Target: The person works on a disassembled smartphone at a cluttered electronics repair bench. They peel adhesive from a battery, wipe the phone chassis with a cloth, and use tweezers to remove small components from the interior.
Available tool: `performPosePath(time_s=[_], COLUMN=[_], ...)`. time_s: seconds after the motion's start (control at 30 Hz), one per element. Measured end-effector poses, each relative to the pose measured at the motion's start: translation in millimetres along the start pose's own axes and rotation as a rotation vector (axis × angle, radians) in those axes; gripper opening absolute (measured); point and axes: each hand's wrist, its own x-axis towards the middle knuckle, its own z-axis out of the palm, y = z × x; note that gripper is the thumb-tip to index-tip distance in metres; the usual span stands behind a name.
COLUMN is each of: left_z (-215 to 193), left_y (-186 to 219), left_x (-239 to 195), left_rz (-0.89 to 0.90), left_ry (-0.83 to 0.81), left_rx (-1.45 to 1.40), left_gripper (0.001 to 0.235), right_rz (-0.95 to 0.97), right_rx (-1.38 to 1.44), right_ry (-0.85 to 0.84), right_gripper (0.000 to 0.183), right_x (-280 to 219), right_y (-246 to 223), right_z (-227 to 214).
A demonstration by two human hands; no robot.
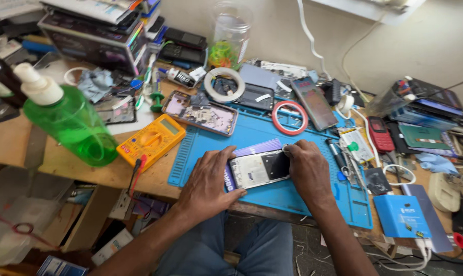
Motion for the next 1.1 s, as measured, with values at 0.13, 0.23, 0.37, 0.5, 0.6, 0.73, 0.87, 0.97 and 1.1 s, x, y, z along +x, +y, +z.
performPosePath(time_s=[0.13,0.23,0.37,0.5,0.6,0.73,0.87,0.97,1.1], left_z=[-1,-1,-3,1,0,-3,13,31,49], left_y=[1,2,0,-1,-10,-30,-38,-33,-26], left_x=[1,2,0,-1,2,11,30,43,51], left_rz=[-0.027,-0.043,-0.053,-0.068,-0.039,-0.062,-0.271,-0.373,-0.345], left_ry=[-0.008,-0.013,-0.004,-0.036,-0.030,-0.085,-0.250,-0.116,0.151], left_rx=[-0.036,-0.061,-0.074,-0.044,-0.107,-0.255,-0.764,-0.959,-1.106], left_gripper=[0.114,0.132,0.140,0.142,0.136,0.112,0.102,0.089,0.072], right_rz=[-0.074,-0.187,0.292,0.112,-0.199,-0.051,0.275,0.181,0.447], right_rx=[0.053,0.429,1.275,0.613,0.378,0.370,0.474,0.526,1.139], right_ry=[-0.004,-0.043,-0.101,0.085,0.020,0.055,-0.037,0.064,0.026], right_gripper=[0.019,0.025,0.021,0.019,0.022,0.024,0.034,0.041,0.058], right_x=[1,-5,1,12,8,-15,-22,-24,-29], right_y=[-52,-86,-71,-42,-48,-65,-67,-62,-57], right_z=[13,23,13,2,-2,-15,-9,6,20])
